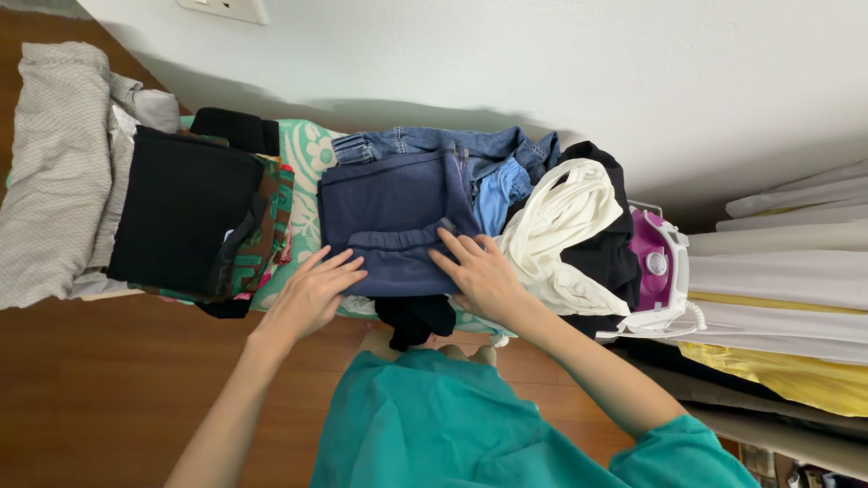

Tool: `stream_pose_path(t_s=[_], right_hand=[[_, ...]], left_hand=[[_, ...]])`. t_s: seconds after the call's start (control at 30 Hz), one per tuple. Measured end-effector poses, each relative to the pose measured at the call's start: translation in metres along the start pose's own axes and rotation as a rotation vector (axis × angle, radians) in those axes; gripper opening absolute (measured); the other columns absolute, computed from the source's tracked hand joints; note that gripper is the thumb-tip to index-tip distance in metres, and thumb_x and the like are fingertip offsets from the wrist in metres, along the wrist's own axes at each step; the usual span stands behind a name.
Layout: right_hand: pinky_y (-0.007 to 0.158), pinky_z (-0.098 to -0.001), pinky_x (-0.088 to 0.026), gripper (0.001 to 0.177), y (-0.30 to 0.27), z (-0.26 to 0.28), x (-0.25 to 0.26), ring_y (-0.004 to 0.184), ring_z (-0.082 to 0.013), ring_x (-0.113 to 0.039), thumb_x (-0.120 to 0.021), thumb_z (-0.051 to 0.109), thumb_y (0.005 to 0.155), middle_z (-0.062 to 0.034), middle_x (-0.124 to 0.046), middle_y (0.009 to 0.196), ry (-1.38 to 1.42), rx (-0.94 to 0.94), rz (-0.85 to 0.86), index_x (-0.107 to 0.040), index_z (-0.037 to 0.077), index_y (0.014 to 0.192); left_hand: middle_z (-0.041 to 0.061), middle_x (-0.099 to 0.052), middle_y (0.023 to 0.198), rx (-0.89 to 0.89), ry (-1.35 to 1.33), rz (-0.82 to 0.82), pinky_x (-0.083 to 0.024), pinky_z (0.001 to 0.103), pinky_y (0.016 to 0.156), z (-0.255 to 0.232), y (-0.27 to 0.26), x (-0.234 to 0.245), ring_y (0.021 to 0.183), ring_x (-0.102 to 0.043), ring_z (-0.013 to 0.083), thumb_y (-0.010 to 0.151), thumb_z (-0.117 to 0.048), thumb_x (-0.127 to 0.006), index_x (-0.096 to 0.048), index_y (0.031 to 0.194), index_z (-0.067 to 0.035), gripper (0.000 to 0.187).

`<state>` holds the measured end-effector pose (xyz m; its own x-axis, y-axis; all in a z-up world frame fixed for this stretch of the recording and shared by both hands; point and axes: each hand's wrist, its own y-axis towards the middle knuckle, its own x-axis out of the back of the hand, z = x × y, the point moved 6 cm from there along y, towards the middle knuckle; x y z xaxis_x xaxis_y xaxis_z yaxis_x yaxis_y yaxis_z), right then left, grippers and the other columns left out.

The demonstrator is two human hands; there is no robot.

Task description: The person folds several items of clothing on a small table. They handle dark blue shorts, white pants, light blue shorts, and denim pants one at a time, folding each neatly and stacking them on the left side of the table.

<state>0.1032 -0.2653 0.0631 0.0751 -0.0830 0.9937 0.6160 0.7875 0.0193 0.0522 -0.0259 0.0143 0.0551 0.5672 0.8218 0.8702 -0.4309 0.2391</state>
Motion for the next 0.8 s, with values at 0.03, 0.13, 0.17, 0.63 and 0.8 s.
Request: stream_pose_path(t_s=[0.03,0.13,0.17,0.63,0.8], right_hand=[[0.093,-0.0433,-0.042,0.069,0.003,0.001,0.000,0.114,-0.0309,-0.058,-0.081,0.021,0.055,-0.0211,-0.060,0.140,-0.009,0.017,0.028,-0.070,0.006,0.122],[0.101,-0.0433,-0.044,0.043,0.003,-0.007,-0.001,0.119,-0.0296,-0.059,-0.079,0.024,0.080,-0.0133,-0.066,0.138,0.103,-0.036,0.122,-0.070,0.004,0.116],[0.104,-0.0443,-0.042,0.042,0.002,-0.004,0.003,0.122,-0.0305,-0.058,-0.080,0.025,0.075,-0.0151,-0.066,0.136,0.116,0.027,0.074,-0.069,0.003,0.109],[0.071,-0.0383,-0.056,0.026,0.017,-0.051,-0.046,0.082,-0.0198,-0.069,-0.077,0.023,0.094,-0.0124,-0.072,0.091,0.932,-0.235,0.022,-0.072,0.000,0.105],[0.075,-0.0355,-0.055,0.047,0.042,-0.080,-0.089,0.087,-0.0184,-0.069,-0.077,0.020,0.089,-0.0171,-0.073,0.100,1.260,-0.701,-0.235,-0.059,0.000,0.127]], left_hand=[[0.009,-0.067,0.134,-0.010,0.010,-0.011,-0.036,0.048,0.118,-0.004,-0.001,0.007,0.135,-0.055,0.0269,0.072,0.007,-0.065,-0.072,0.119,-0.006,0.050],[0.010,-0.067,0.134,-0.001,0.006,-0.057,-0.038,0.048,0.117,-0.012,-0.009,0.031,0.134,-0.056,0.0278,0.070,0.009,-0.063,-0.072,0.119,-0.005,0.052],[0.009,-0.068,0.134,0.027,-0.013,-0.079,-0.038,0.047,0.117,-0.013,-0.014,0.039,0.134,-0.056,0.0274,0.070,0.011,-0.062,-0.072,0.119,-0.005,0.052],[0.005,-0.073,0.111,0.690,-0.947,-0.392,-0.053,0.023,0.083,0.096,-0.058,-0.019,0.096,-0.065,0.0080,0.093,-0.011,-0.071,-0.073,0.116,-0.002,0.025],[0.013,-0.070,0.122,0.743,-0.621,-0.566,-0.051,0.033,0.095,0.136,-0.038,-0.066,0.110,-0.065,0.0215,0.102,-0.024,-0.066,-0.059,0.138,-0.001,0.043]])
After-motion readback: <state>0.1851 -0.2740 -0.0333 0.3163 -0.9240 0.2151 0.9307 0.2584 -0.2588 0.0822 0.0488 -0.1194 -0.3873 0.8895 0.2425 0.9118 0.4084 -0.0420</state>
